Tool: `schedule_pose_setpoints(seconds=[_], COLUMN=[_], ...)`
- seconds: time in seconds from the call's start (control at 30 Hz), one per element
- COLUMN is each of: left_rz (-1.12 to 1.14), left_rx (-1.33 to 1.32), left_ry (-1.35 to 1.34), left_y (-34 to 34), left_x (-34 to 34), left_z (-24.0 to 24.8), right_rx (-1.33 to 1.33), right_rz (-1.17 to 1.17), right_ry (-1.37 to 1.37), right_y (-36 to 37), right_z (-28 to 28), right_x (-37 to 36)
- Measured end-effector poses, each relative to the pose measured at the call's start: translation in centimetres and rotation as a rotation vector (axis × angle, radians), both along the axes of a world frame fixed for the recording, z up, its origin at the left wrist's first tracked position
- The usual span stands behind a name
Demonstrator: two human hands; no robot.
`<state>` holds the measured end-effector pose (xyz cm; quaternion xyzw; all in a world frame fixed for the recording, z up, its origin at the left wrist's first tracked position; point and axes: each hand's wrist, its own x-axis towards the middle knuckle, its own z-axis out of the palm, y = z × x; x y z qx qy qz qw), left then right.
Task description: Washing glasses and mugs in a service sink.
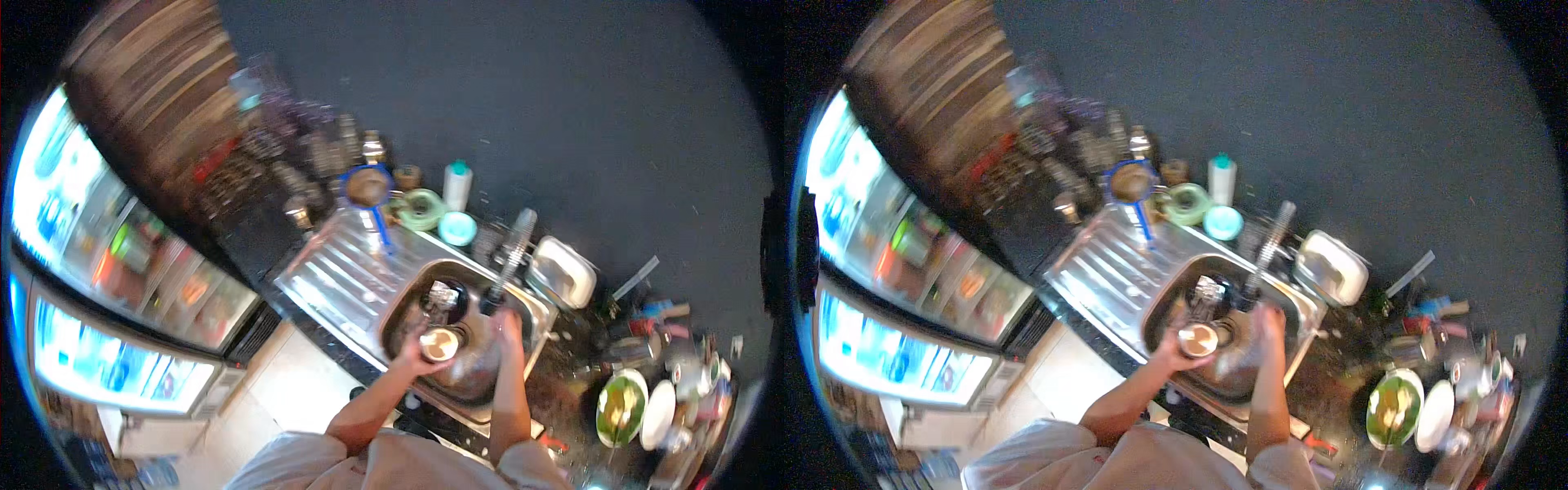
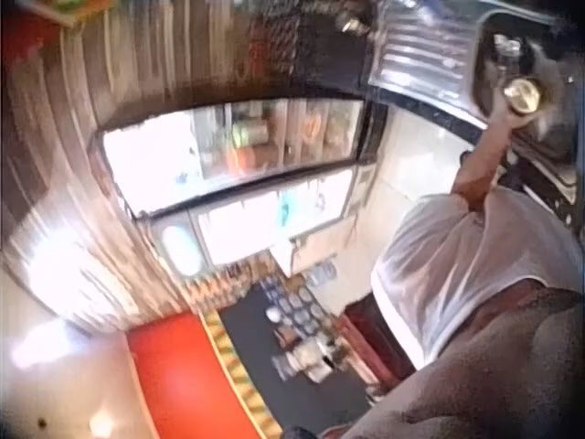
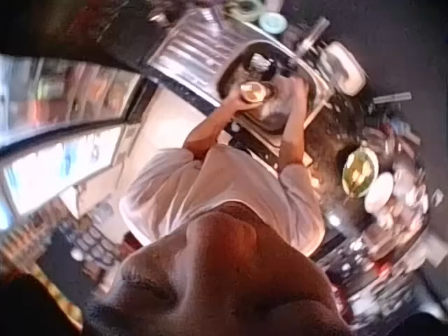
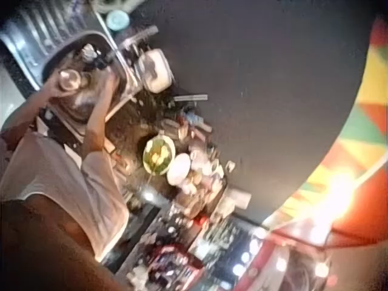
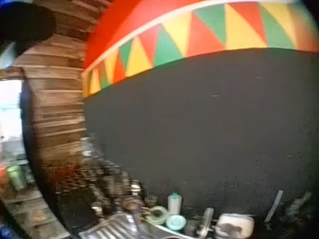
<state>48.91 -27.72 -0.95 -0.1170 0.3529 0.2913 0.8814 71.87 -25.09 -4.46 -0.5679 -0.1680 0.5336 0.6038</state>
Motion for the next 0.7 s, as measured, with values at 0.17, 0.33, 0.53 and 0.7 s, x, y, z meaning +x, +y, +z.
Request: schedule_pose_setpoints(seconds=[0.17, 0.33, 0.53, 0.7], left_rz=[-0.115, -0.130, -0.035, -0.059], left_rx=[0.009, 0.031, 0.263, 0.347], left_ry=[0.046, -0.086, -0.134, 0.127], left_y=[0.4, 2.5, 8.7, 16.8], left_x=[0.4, -3.9, -14.2, -25.9], left_z=[-1.0, 5.4, 7.8, 4.9], right_rx=[-0.409, -0.282, -0.181, -0.253], right_rz=[-0.027, -0.062, -0.171, -0.261], right_ry=[0.052, -0.023, -0.011, 0.072], right_y=[-5.9, -7.3, -7.3, -4.9], right_z=[0.3, -1.1, -4.0, -2.4], right_x=[-2.1, -0.8, -2.0, -11.7])
